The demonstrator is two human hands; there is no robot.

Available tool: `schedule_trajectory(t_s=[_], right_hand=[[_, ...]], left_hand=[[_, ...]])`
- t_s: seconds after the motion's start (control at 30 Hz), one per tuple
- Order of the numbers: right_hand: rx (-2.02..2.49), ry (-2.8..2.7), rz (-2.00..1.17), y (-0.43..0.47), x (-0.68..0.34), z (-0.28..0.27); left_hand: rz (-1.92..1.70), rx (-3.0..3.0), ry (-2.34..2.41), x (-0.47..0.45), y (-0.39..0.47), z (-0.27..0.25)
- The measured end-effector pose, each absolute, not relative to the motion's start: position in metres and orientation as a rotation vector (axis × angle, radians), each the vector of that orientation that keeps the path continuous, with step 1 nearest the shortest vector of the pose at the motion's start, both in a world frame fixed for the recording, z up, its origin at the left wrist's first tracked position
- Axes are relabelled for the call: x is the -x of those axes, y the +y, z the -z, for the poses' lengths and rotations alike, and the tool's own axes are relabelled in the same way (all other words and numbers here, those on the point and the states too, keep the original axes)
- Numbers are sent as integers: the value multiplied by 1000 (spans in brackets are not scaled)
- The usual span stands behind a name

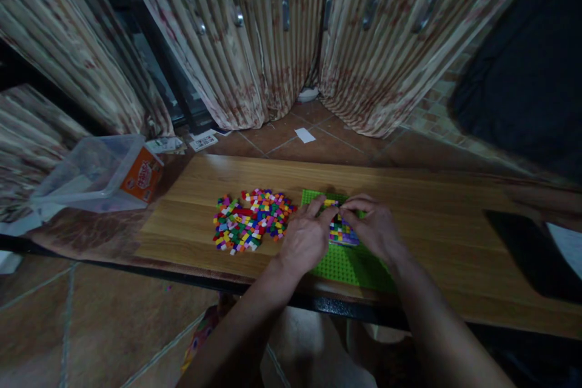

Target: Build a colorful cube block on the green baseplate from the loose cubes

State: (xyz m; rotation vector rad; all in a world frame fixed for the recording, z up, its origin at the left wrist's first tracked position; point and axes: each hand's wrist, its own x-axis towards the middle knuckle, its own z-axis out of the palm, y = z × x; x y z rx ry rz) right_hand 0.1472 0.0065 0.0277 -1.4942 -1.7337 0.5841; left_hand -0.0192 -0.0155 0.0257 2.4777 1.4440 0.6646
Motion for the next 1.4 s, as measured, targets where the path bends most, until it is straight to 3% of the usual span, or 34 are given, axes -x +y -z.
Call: schedule_trajectory(t_s=[0.17,0.43,0.67,0.93,1.4], right_hand=[[1507,-1753,-581,5,-148,-24],[1581,-1634,-610,5,-155,-22],[1556,-1524,-679,5,-154,-23],[1532,-1529,-755,4,-151,-22],[1499,-1526,-739,7,-153,-17]], left_hand=[[-708,-2437,1456,17,-19,-23],[-1066,-2143,1424,52,-7,-26],[-792,-2063,1400,123,4,-36],[-488,-2277,1499,120,-1,-35],[-534,-2323,1463,115,1,-33]])
